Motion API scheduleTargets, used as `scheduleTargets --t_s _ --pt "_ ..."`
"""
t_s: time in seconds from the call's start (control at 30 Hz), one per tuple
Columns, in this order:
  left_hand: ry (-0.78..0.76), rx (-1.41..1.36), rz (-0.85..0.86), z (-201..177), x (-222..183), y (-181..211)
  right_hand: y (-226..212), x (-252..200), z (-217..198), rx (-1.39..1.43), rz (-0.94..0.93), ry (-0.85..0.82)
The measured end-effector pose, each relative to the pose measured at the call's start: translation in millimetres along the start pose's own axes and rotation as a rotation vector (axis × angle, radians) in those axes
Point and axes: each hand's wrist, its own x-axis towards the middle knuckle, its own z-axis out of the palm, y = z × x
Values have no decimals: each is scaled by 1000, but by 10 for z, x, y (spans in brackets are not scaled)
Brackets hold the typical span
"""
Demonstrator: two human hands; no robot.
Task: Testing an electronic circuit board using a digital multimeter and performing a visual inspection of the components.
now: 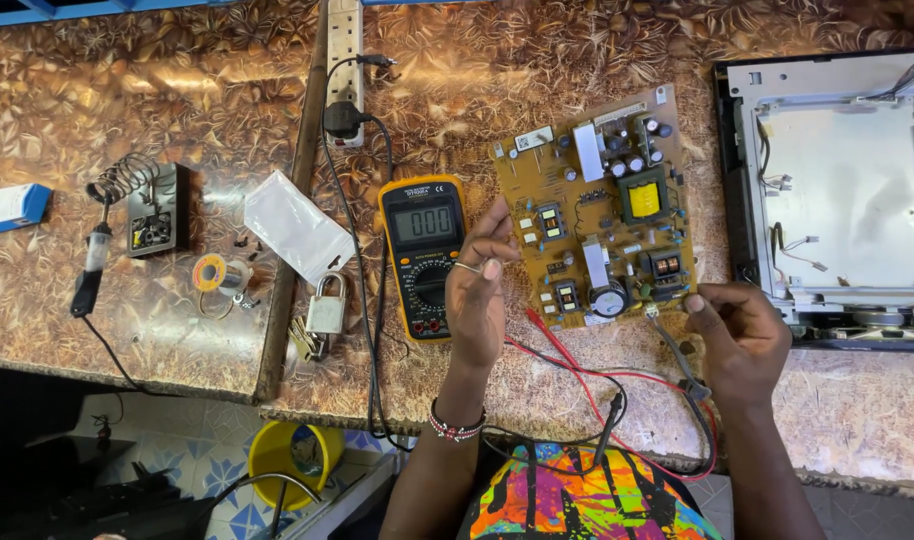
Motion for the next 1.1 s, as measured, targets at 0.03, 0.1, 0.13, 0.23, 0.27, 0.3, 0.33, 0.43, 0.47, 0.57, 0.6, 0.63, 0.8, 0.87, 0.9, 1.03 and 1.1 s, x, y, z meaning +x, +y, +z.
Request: scheduleTargets --t_s 0.03,0.1,0.13,0.23,0.27,0.3,0.33,0.43,0.47,0.57,0.6,0.63,0.8,0.87,0.9,1.03,1.1 --pt "-10 -6 27 -5 -2 -16 -12 -5 2 -17 -23 -1" --pt "6 -23 20 27 26 6 -25 -8 18 -39 -17 2" --pt "22 -42 11 42 46 17 -32 -10 30 -65 -11 6" --pt "22 -13 29 171 147 137 -247 30 131 -40 147 -4" --pt "26 -8 35 229 220 170 -299 67 160 -35 144 -10" --pt "48 59 28 286 294 202 -351 105 190 -8 194 -21" --pt "68 124 19 352 372 229 -406 142 211 16 244 -28" --pt "213 191 27 378 662 41 -378 334 306 51 222 -45" --pt "213 187 33 376 685 -22 -388 354 371 50 215 -46" --pt "281 126 46 325 768 -280 -287 427 523 118 42 -30" --pt "327 144 40 273 793 -393 -179 452 548 93 30 -42" --pt "372 163 33 217 828 -516 -62 488 579 69 17 -55" --pt "294 171 -17 173 758 -480 151 453 490 74 68 -78" --pt "257 162 17 159 753 -458 235 502 428 112 92 -85" --pt "256 123 -9 159 771 -428 259 537 406 106 156 -80" --pt "251 92 -52 179 794 -360 252 554 326 81 279 -93" --pt "230 53 -33 140 823 -372 266 591 315 121 287 -115"
